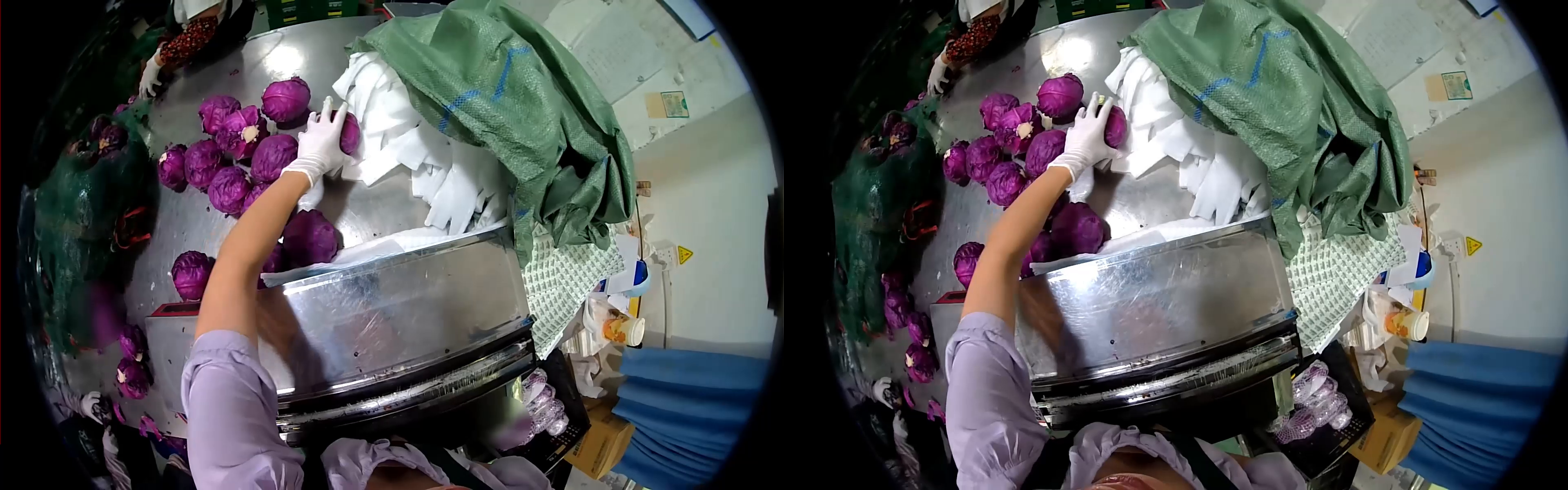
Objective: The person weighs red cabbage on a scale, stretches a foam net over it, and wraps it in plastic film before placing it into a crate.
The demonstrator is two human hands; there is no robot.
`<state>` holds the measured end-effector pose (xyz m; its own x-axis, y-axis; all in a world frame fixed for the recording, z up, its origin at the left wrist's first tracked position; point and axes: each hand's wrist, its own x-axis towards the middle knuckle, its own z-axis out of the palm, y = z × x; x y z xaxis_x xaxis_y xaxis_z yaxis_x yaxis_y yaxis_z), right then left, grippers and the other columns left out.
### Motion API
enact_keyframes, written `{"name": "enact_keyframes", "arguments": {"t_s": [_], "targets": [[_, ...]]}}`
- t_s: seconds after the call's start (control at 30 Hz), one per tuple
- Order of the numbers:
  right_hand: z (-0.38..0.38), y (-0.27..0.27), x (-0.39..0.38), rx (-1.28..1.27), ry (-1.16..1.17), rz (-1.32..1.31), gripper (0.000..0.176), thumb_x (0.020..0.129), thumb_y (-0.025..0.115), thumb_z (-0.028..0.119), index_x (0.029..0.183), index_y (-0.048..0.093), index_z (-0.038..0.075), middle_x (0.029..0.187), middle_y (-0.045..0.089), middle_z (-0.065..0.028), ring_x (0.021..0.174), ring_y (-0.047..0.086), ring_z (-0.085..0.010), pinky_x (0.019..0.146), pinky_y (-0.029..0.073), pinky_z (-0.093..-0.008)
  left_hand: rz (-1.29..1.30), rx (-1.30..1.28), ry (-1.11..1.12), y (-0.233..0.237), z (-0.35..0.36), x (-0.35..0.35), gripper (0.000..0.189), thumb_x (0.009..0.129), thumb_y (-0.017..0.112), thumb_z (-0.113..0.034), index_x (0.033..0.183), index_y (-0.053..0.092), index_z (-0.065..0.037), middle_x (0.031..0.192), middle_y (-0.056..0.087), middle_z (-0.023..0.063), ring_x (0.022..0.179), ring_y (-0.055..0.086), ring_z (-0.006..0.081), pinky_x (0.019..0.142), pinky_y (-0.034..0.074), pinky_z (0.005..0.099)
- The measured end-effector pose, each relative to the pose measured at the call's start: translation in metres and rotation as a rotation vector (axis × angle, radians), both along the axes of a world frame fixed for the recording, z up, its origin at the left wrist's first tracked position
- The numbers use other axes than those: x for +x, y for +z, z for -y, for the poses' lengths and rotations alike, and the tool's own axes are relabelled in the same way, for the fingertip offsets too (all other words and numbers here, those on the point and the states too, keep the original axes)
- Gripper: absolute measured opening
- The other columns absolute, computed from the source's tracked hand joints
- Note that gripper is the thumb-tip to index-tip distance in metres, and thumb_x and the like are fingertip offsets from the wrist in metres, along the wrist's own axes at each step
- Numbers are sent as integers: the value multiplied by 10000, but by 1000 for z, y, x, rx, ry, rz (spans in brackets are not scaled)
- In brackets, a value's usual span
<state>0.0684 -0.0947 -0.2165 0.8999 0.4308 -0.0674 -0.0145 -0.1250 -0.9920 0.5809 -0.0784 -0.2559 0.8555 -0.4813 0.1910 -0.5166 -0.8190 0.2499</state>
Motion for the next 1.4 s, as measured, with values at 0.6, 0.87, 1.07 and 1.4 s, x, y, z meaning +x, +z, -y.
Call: {"name": "enact_keyframes", "arguments": {"t_s": [0.6, 0.87, 1.07, 1.4], "targets": [[7, 6, 0, 41, 66, 28, 108, 768, 638, 40, 867, 606, 11, 745, 614, -122, 647, 616, -202, 564, 476, -290, -94, -405, -211, 85, -68, -93, 801, 502, 743, -327, 1215, 475, -78, 1277, 432, 162, 1157, 431, 333, 982, 360, 378], [3, -10, 8, -27, 233, 212, 93, 791, 624, 54, 871, 610, 8, 749, 627, -89, 671, 610, -164, 597, 474, -287, 343, -20, -2, 176, -227, -242, 731, 521, 720, -194, 1209, 481, -131, 1284, 423, 139, 1154, 411, 337, 959, 368, 399], [90, 106, 122, -369, -92, 200, 198, 786, 634, 247, 854, 650, 62, 702, 647, -77, 595, 616, -140, 578, 499, -267, 238, 458, 61, 150, -344, -318, 717, 534, 729, -260, 1193, 485, -119, 1307, 387, 159, 1164, 364, 392, 903, 328, 521], [279, -66, 382, -908, -467, 323, 469, 658, 633, 84, 1097, 513, -27, 1087, 573, -208, 1071, 501, -362, 896, 404, -374, 158, 287, 239, 94, -369, -389, 772, 557, 741, -255, 1259, 432, -162, 1343, 356, 126, 1259, 278, 366, 1020, 214, 540]]}}
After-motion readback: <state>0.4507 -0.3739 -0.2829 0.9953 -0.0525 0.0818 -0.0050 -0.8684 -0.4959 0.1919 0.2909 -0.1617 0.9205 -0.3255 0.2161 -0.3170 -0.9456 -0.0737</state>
